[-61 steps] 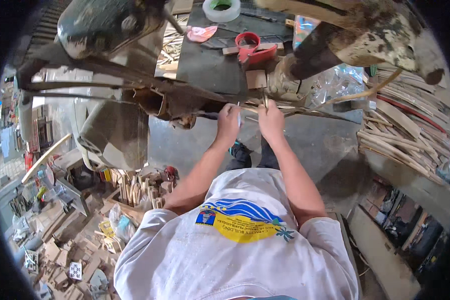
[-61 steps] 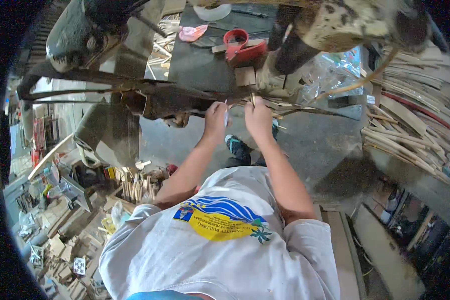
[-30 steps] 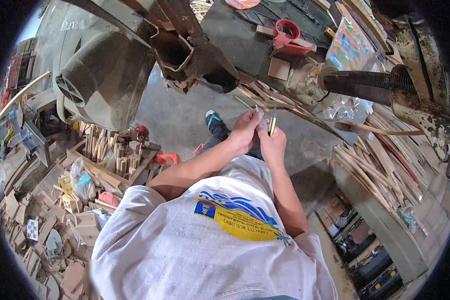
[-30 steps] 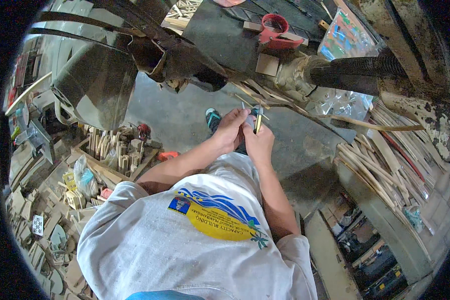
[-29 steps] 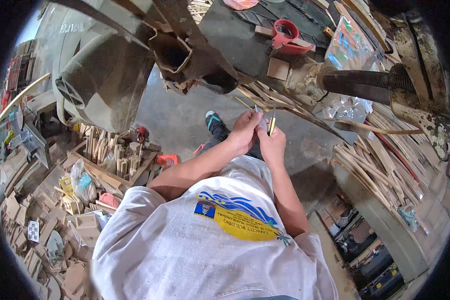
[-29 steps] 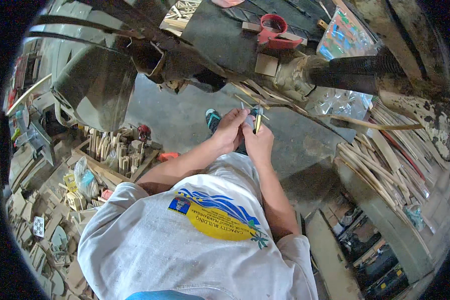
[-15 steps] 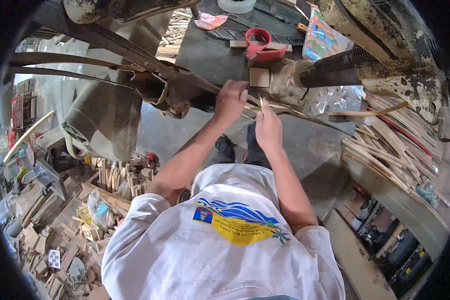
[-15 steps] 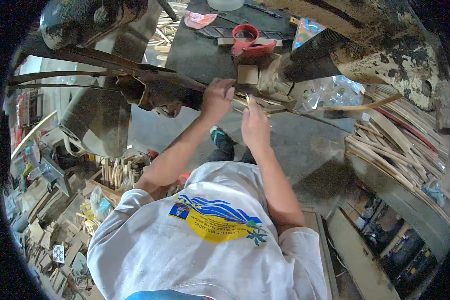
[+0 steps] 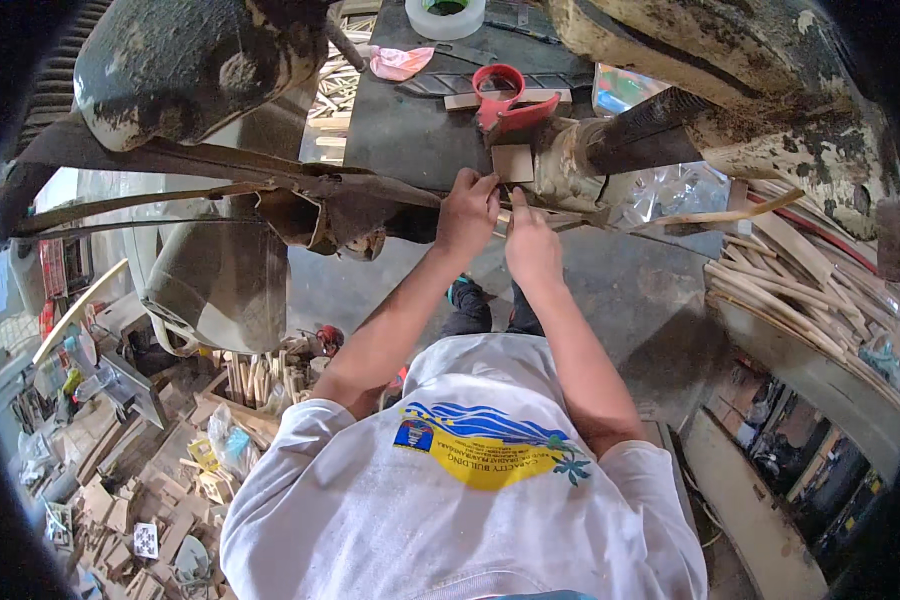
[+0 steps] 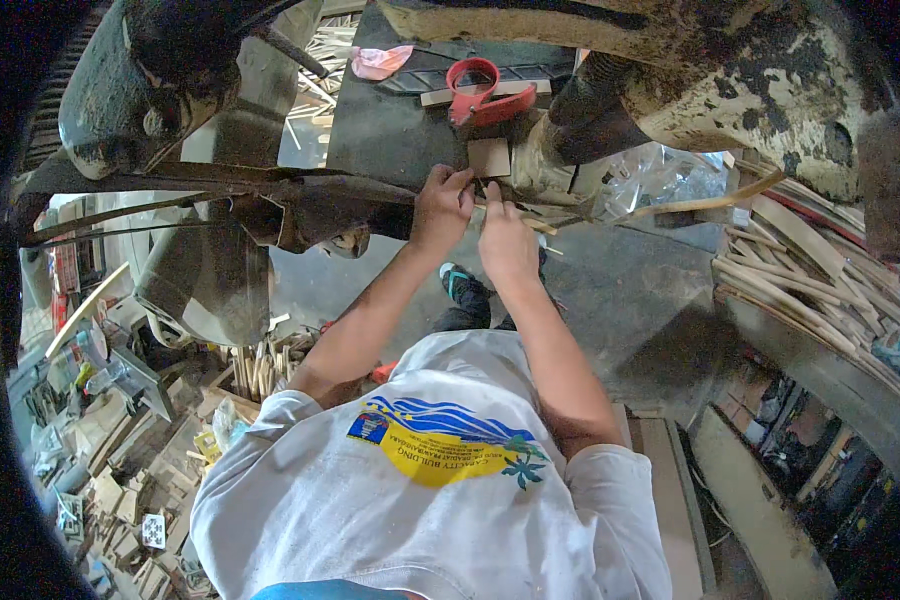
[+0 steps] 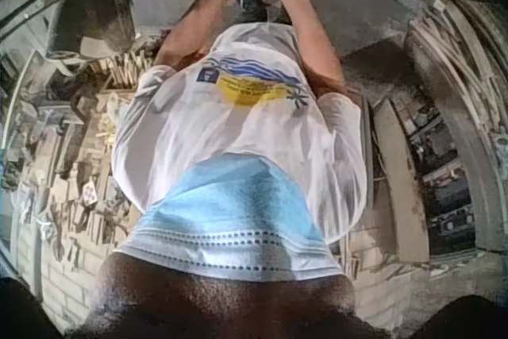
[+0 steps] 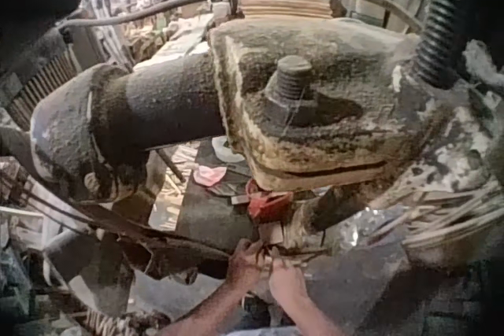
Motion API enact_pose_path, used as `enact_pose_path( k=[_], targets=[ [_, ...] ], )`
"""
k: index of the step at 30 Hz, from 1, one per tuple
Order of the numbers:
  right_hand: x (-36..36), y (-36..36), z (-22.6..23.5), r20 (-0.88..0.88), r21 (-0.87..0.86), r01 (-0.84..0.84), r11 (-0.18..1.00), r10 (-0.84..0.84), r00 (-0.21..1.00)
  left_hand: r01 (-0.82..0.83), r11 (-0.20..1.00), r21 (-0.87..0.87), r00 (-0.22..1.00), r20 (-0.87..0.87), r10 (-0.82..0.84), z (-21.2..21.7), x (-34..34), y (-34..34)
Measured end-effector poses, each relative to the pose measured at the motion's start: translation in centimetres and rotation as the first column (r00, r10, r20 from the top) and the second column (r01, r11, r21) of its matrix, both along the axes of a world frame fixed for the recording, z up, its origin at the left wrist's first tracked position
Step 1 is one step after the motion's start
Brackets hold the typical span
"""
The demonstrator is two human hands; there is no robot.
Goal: The person picks up small wooden blocks and applies glue to their edges, then joins them together on a workbench. The person repeatedly aligns and presses the blocks to form a small glued assembly.
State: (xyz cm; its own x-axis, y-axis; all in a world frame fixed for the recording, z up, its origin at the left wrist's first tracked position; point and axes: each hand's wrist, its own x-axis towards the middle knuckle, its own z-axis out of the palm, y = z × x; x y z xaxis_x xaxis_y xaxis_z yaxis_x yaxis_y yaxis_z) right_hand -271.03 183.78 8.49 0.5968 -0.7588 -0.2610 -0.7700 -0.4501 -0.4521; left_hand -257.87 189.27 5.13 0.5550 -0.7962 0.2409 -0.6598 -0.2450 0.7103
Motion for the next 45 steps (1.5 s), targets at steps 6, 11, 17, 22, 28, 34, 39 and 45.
enact_pose_path(
  k=[6,11,17,22,28,34,39,45],
  targets=[
    [0.5,0.2,-0.5,-0.047,-0.019,-0.021,1.000,0.021,0.999,0.017,0.999,0.039,0.999,-0.043,-0.015,0.6,-0.2,0.0],
    [0.9,0.3,-0.2,-0.088,-0.093,-0.066,0.993,0.058,0.994,-0.013,0.999,0.045,0.997,-0.069,0.016,0.5,-0.6,-0.1],
    [0.6,-0.1,-1.6,0.127,0.001,0.059,0.998,-0.058,0.990,-0.130,0.989,-0.069,0.987,-0.109,0.122,-0.3,-1.4,1.1],
    [-1.3,0.2,-0.7,0.274,0.200,0.167,0.965,-0.218,0.937,-0.291,0.956,0.027,0.762,-0.598,0.249,-1.4,-2.8,3.8],
    [-3.2,4.2,1.9,0.239,0.422,0.103,0.901,-0.220,0.946,-0.378,0.925,0.036,-0.143,-0.989,-0.020,0.7,-6.3,4.8],
    [-4.3,4.4,2.7,0.171,0.505,0.221,0.835,-0.348,0.922,-0.342,0.927,0.153,-0.271,-0.961,0.059,2.9,-9.3,5.1],
    [-4.2,3.9,2.8,0.074,0.484,0.245,0.840,-0.318,0.945,-0.305,0.941,0.150,-0.283,-0.957,0.061,1.3,-10.2,5.9],
    [-3.8,4.2,2.9,0.084,0.468,0.247,0.848,-0.320,0.944,-0.298,0.937,0.181,-0.274,-0.957,0.098,0.7,-10.4,6.2]
  ],
)
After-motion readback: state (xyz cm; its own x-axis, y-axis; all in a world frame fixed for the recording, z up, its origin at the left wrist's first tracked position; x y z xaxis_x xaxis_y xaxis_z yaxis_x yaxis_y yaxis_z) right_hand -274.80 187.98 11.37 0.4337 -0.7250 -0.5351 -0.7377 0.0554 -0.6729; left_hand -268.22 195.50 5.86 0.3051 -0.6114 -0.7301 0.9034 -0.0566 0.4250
